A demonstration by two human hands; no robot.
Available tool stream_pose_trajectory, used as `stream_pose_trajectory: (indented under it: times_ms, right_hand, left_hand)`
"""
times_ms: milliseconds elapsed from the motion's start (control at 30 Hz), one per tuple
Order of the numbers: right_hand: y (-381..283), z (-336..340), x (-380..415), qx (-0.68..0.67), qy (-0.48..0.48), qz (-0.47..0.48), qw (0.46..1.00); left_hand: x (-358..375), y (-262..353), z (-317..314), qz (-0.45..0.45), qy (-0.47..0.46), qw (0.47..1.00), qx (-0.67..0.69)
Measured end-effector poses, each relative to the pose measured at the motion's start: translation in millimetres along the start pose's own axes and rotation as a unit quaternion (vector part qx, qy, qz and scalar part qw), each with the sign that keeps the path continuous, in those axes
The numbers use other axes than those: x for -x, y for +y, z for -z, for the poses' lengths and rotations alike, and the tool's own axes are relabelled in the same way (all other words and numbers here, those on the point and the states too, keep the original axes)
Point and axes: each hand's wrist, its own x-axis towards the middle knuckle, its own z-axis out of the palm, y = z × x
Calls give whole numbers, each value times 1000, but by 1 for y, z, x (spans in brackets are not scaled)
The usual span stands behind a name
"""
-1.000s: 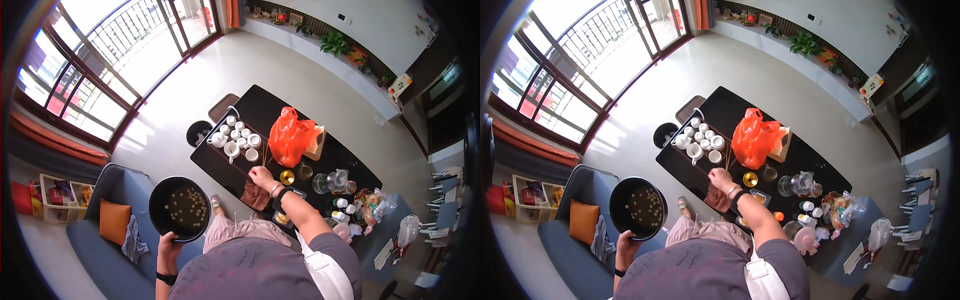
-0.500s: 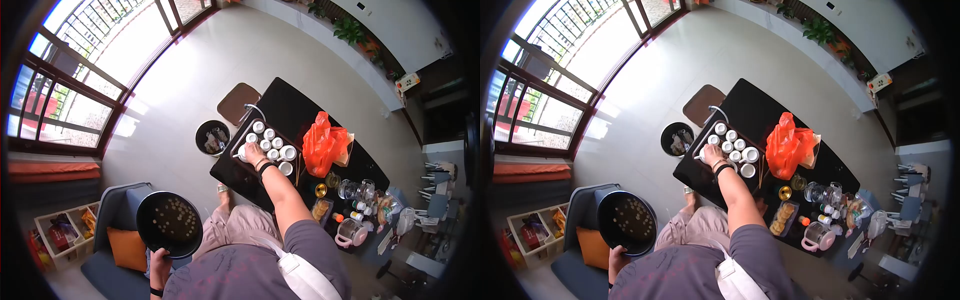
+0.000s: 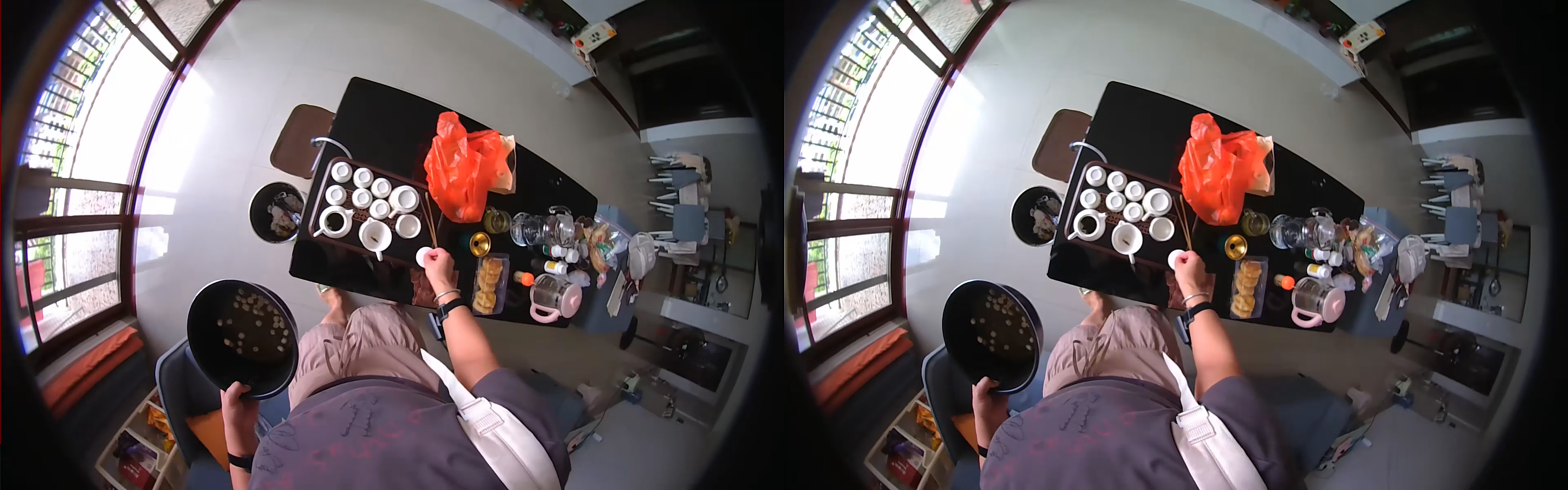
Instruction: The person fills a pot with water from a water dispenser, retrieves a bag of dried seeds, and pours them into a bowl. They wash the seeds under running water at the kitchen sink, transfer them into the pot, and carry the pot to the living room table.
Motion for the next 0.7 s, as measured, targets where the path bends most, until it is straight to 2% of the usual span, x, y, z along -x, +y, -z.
stream_pose_trajectory:
  times_ms: [100, 200, 267, 300, 367, 400, 467, 500, 533, 567, 600, 633, 667, 700]
  right_hand:
    - [18, -25, 4, -13, -32, 109, 994]
    - [31, -50, -5, 10, -47, 91, 995]
    - [36, -41, -2, 17, -79, 82, 993]
    - [38, -32, 8, -17, -57, 67, 996]
    - [53, 5, 24, -69, 6, 54, 996]
    - [76, 12, 34, -173, 51, -46, 983]
    - [179, 2, 52, -63, 205, -203, 955]
    - [210, 36, 56, -24, 198, -305, 931]
    - [236, 82, 63, -196, 194, -316, 908]
    - [284, 88, 61, -13, 368, -397, 841]
    - [303, 137, 58, -154, 385, -429, 803]
    - [324, 171, 48, -162, 480, -421, 753]
    - [329, 213, 42, -108, 484, -403, 769]
    - [332, 247, 35, -113, 483, -389, 776]
  left_hand:
    - [-9, -10, -5, 23, -25, 999, -36]
    - [-4, -17, -37, 28, -35, 995, -90]
    - [-1, -25, -63, 42, -47, 990, -128]
    - [3, -29, -69, 48, -50, 987, -143]
    - [8, -39, -88, 70, -75, 980, -172]
    - [12, -45, -98, 71, -65, 980, -175]
    - [19, -58, -117, 72, -66, 978, -182]
    - [22, -64, -127, 79, -65, 978, -182]
    - [25, -70, -136, 85, -62, 978, -182]
    - [25, -76, -138, 91, -71, 975, -189]
    - [26, -78, -140, 91, -75, 974, -193]
    - [24, -82, -143, 117, -90, 968, -203]
    - [25, -89, -147, 142, -104, 961, -213]
    - [30, -96, -157, 139, -107, 961, -213]
